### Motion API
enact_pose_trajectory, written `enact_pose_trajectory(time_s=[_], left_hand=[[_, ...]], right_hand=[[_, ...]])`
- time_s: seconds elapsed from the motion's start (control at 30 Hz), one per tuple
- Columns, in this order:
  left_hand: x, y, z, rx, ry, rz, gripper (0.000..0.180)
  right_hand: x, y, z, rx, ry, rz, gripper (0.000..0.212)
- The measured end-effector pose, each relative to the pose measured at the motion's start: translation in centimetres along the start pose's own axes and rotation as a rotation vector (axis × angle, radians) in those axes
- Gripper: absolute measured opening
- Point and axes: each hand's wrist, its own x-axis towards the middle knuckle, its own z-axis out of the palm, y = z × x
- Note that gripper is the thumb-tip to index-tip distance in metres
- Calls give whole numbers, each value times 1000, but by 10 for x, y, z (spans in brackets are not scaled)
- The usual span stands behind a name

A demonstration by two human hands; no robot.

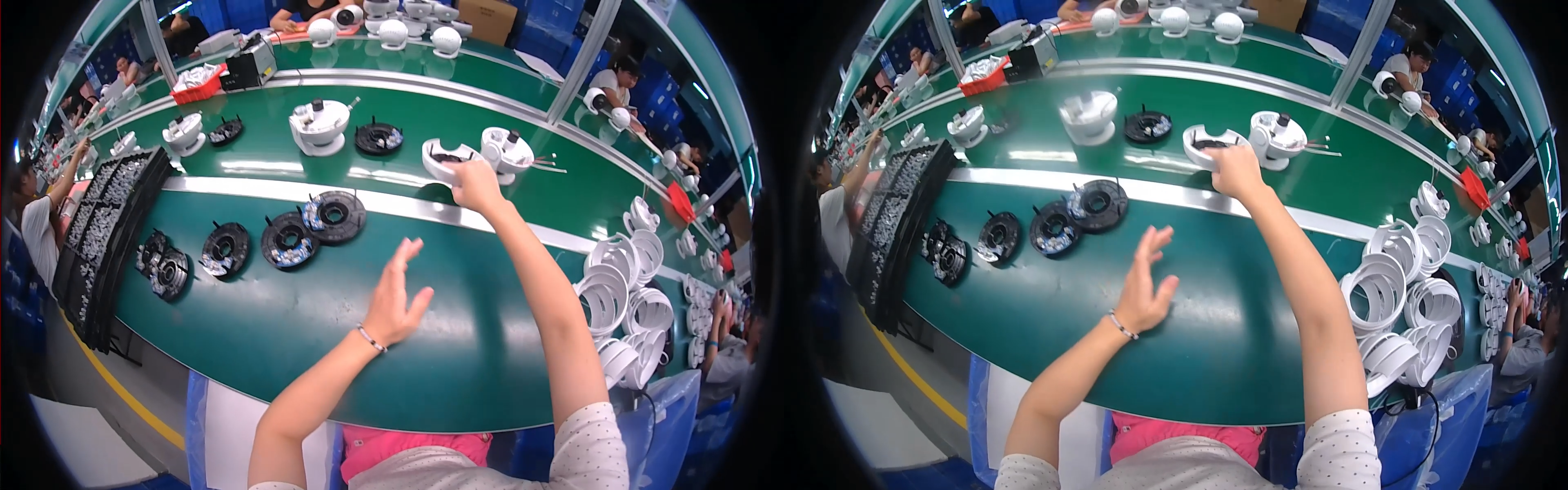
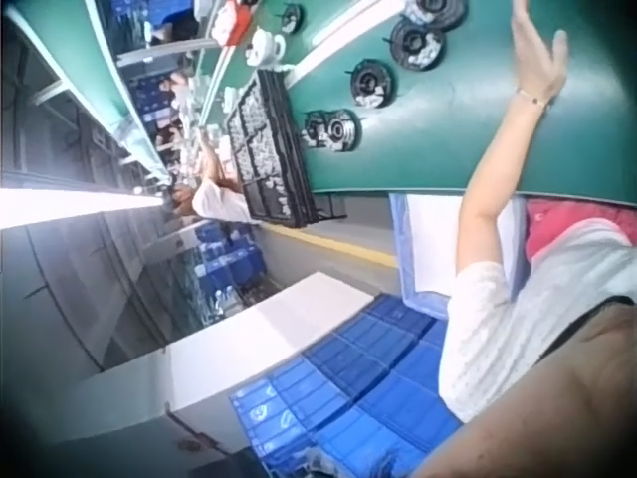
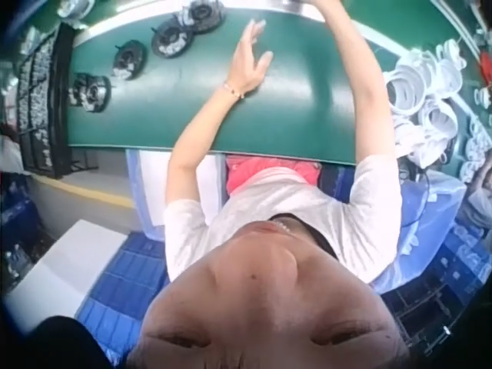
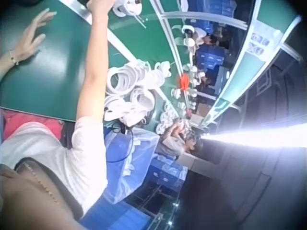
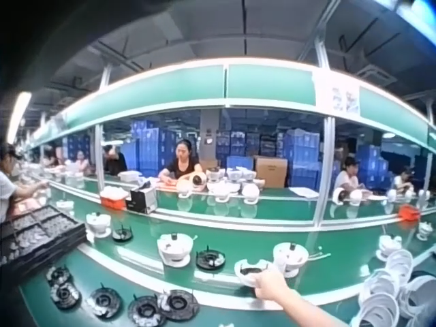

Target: Assembling internal electronic components into dome-shaped fixture housings on a factory production line.

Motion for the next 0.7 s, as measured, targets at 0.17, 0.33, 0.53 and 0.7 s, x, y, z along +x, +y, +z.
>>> enact_pose_trajectory(time_s=[0.17,0.33,0.53,0.7], left_hand=[[-5,-1,-1,2,-56,-3,69],[-6,-3,2,0,-73,-9,68],[-12,-9,-7,-15,-52,-89,66],[-7,-5,3,-56,-67,-62,66]], right_hand=[[3,26,48,-168,-13,-88,34],[7,35,11,-150,-474,61,59],[96,-20,9,115,-218,124,43],[108,-21,90,-48,-261,130,60]])
